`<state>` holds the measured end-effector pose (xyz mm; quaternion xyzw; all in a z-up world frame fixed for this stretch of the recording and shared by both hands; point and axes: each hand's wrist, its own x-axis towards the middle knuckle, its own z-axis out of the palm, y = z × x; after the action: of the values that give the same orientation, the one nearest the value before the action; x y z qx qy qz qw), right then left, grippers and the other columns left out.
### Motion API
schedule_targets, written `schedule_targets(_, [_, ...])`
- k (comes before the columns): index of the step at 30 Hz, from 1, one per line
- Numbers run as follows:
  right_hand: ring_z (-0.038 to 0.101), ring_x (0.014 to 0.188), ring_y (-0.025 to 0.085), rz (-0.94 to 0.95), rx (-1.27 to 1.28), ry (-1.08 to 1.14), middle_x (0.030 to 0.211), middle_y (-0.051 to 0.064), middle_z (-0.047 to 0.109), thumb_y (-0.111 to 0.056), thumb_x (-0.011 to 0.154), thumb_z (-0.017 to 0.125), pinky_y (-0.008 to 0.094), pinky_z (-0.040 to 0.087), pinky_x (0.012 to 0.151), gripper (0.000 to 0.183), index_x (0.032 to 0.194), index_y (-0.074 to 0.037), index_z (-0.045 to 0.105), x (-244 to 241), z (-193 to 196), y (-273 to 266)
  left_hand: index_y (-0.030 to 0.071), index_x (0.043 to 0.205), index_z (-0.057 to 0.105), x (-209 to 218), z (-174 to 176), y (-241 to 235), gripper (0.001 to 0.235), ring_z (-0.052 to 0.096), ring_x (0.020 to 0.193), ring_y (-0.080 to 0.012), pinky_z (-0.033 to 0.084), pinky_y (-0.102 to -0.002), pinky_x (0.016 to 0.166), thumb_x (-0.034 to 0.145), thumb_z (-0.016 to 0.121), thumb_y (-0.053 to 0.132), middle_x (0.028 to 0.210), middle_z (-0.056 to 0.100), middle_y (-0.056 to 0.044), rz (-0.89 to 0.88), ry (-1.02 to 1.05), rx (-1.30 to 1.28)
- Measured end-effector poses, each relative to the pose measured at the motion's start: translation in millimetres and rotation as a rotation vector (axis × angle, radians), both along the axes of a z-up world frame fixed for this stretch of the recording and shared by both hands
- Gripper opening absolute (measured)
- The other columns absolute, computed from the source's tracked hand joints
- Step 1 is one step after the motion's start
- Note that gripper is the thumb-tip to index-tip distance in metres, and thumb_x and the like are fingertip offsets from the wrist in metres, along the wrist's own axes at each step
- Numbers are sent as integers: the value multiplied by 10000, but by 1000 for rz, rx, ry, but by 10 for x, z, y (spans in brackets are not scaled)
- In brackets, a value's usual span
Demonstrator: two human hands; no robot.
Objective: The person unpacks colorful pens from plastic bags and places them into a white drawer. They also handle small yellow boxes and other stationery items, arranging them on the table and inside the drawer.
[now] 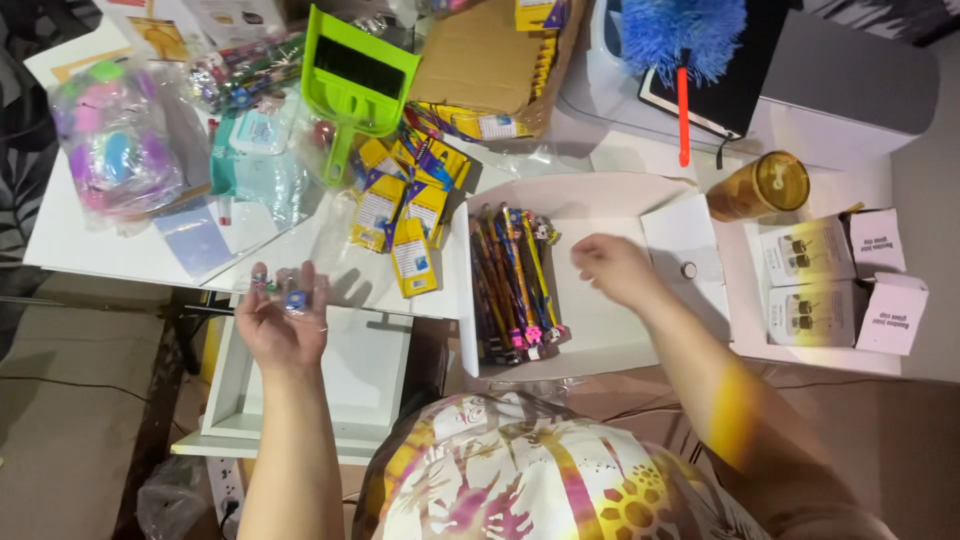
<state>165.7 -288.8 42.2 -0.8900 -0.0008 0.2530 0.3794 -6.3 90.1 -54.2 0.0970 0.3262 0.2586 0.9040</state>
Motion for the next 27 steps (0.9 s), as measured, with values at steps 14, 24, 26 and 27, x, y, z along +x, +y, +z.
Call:
schedule_targets(14, [599,751,145,71,410,-213,826,105,610,-54,902,562,259,535,696,188,1084,-15,593,78,496,322,237,1121,621,62,668,-229,283,689,820,-216,610,-344,644,865,564,343,1080,670,24,-184,-75,135])
schedule_targets(24, [556,833,247,526,308,-879,997,119,551,-143,868,685,323,464,702,72,901,-82,705,-20,1206,618,272,1292,457,262,1253,-544,595,665,854,-345,608,-447,647,774,609,521,1173,558,-171,-396,-285,415])
schedule_targets(26, [566,808,242,511,260,-894,954,101,570,-177,915,673,312,461,712,101,888,-82,693,54,1236,463,240,1318,427,268,1239,-507,584,664,855,-354,607,-454,641,801,610,442,1180,548,-187,-387,-288,409])
schedule_targets(27, [576,784,236,493,211,-914,911,83,589,-211,963,660,302,459,721,158,875,-81,680,98,1257,389,209,1344,397,277,1235,-486,579,663,856,-363,606,-461,634,828,611,363,1188,539,-202,-380,-295,404])
